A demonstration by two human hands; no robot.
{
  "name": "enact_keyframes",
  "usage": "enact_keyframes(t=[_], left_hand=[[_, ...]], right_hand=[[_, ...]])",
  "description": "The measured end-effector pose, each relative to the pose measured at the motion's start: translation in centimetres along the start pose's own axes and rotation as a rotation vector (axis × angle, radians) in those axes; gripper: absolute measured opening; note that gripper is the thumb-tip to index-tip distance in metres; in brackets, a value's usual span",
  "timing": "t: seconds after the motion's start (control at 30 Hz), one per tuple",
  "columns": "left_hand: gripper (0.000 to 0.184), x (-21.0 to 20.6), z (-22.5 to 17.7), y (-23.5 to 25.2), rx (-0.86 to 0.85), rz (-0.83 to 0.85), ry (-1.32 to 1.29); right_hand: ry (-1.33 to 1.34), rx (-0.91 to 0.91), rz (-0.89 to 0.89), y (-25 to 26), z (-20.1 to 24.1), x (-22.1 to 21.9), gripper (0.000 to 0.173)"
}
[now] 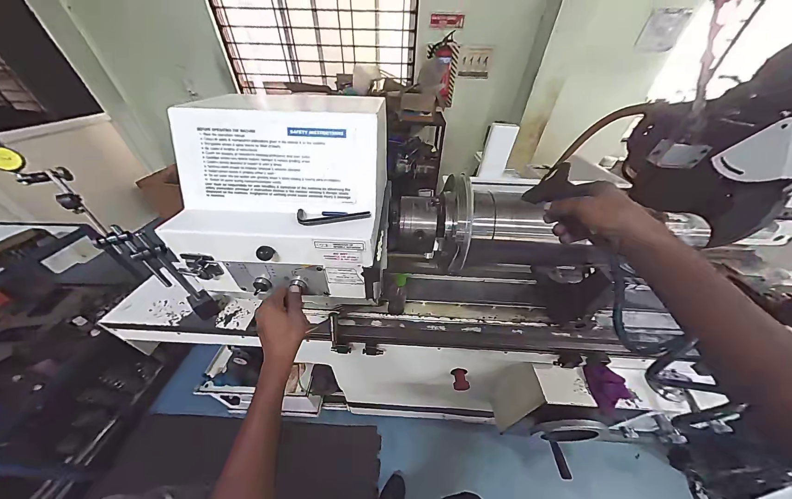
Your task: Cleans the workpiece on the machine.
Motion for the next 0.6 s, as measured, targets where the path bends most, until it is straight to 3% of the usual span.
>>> enact_keyframes(t=[0.07, 0.13, 0.33, 0.47, 0.6], left_hand=[[0.032, -0.6, 0.7, -0.4, 0.182, -0.098, -0.408], [0.031, -1.0, 0.6, -0.7, 0.273, -0.140, -0.589], [0.034, -2.7, 0.7, -5.0, 0.186, -0.137, -0.476], [0.039, -8.3, 2.7, -13.8, 0.278, 0.010, -0.428], [0.044, -15.4, 6.2, -24.5, 0.464, 0.279, -0.386]], right_hand=[[0.054, 0.010, -0.007, 0.3, -0.7, 0.1, 0.020], [0.107, 0.037, 0.001, 0.8, -1.2, 0.1, 0.020], [0.215, 0.100, 0.037, 0.3, -2.3, 0.1, 0.017], [0.248, 0.132, 0.035, 0.2, -3.8, 0.2, 0.020], [0.321, 0.177, 0.026, -0.9, -5.4, 0.9, 0.019]])
Point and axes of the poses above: each hand's wrist, its own y-axis towards the middle knuckle, its own x-axis out of the back of the hand, z = x × y, the point moved 9 cm from there along y, towards the middle knuckle, and after that the axes turned 9 degrees about -x, right-handed, at the moved point
